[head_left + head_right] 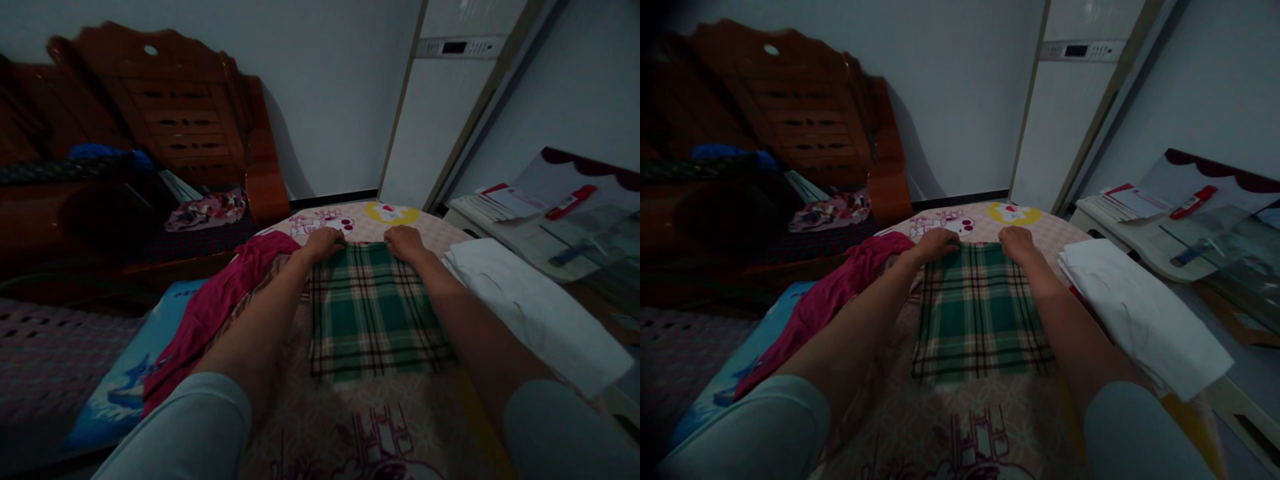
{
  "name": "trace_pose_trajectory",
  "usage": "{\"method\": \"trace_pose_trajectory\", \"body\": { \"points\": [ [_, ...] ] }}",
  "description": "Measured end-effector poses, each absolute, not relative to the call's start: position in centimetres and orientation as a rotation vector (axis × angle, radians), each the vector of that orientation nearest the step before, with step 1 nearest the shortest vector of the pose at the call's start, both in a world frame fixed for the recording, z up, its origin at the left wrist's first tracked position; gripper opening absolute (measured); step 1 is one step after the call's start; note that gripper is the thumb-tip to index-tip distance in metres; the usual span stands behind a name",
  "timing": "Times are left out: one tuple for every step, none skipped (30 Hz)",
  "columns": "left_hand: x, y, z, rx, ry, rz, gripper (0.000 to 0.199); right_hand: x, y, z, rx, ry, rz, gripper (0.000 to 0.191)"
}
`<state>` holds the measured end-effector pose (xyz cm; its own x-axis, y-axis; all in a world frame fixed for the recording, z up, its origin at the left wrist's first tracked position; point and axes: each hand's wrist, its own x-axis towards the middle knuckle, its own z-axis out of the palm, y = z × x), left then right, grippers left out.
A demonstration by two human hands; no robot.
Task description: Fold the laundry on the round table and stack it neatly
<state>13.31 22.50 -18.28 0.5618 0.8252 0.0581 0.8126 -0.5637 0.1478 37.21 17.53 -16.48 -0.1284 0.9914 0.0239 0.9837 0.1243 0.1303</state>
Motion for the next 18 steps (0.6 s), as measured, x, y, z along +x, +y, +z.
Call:
{"method": "trace_pose_trajectory", "body": {
  "points": [
    [13.5,22.5,-19.0,2.675,1.471,0.207,0.024,37.0,17.5,-17.3,2.026,2.292,0.179,0.032],
    [13.7,22.2,-19.7,2.663,1.534,0.258,0.025,36.7,17.3,-18.1,2.027,2.290,0.184,0.034],
    [13.9,21.8,-20.4,2.648,1.587,0.334,0.027,36.5,17.0,-18.9,2.031,2.304,0.193,0.037],
    [14.0,21.1,-21.0,2.631,1.618,0.426,0.028,36.4,16.5,-19.7,2.041,2.330,0.212,0.040],
    [14.2,20.2,-21.5,2.615,1.614,0.516,0.030,36.2,15.8,-20.3,2.058,2.366,0.245,0.042],
    [14.3,19.1,-21.9,2.603,1.576,0.588,0.032,36.0,15.1,-20.8,2.081,2.406,0.288,0.044],
    [14.4,17.9,-22.2,2.593,1.514,0.631,0.035,35.8,14.3,-21.2,2.104,2.447,0.332,0.046],
    [14.4,16.6,-22.5,2.594,1.431,0.638,0.037,35.6,13.4,-21.6,2.121,2.489,0.365,0.047],
    [14.5,15.2,-22.9,2.602,1.345,0.617,0.040,35.4,12.6,-22.0,2.126,2.529,0.376,0.047],
    [14.5,14.0,-23.2,2.622,1.271,0.566,0.044,35.2,11.9,-22.3,2.122,2.562,0.362,0.047],
    [14.5,13.0,-23.6,2.649,1.224,0.503,0.049,35.2,11.2,-22.7,2.118,2.580,0.326,0.048],
    [14.4,12.2,-24.0,2.679,1.206,0.446,0.054,35.2,10.8,-23.1,2.121,2.578,0.274,0.050],
    [14.4,11.7,-24.3,2.710,1.198,0.399,0.056,35.4,10.5,-23.6,2.132,2.557,0.218,0.051],
    [14.3,11.3,-24.6,2.738,1.198,0.363,0.058,35.6,10.3,-23.9,2.148,2.524,0.167,0.053],
    [14.3,11.2,-24.8,2.758,1.199,0.339,0.058,35.9,10.2,-24.3,2.168,2.488,0.129,0.054],
    [14.2,11.0,-24.8,2.768,1.203,0.324,0.057,36.3,10.0,-24.5,2.190,2.457,0.110,0.055],
    [14.2,10.8,-24.7,2.765,1.220,0.318,0.057,36.6,9.9,-24.7,2.213,2.433,0.112,0.055],
    [14.2,10.5,-24.6,2.750,1.247,0.320,0.057,36.8,9.6,-24.9,2.239,2.414,0.129,0.055]
  ]
}}
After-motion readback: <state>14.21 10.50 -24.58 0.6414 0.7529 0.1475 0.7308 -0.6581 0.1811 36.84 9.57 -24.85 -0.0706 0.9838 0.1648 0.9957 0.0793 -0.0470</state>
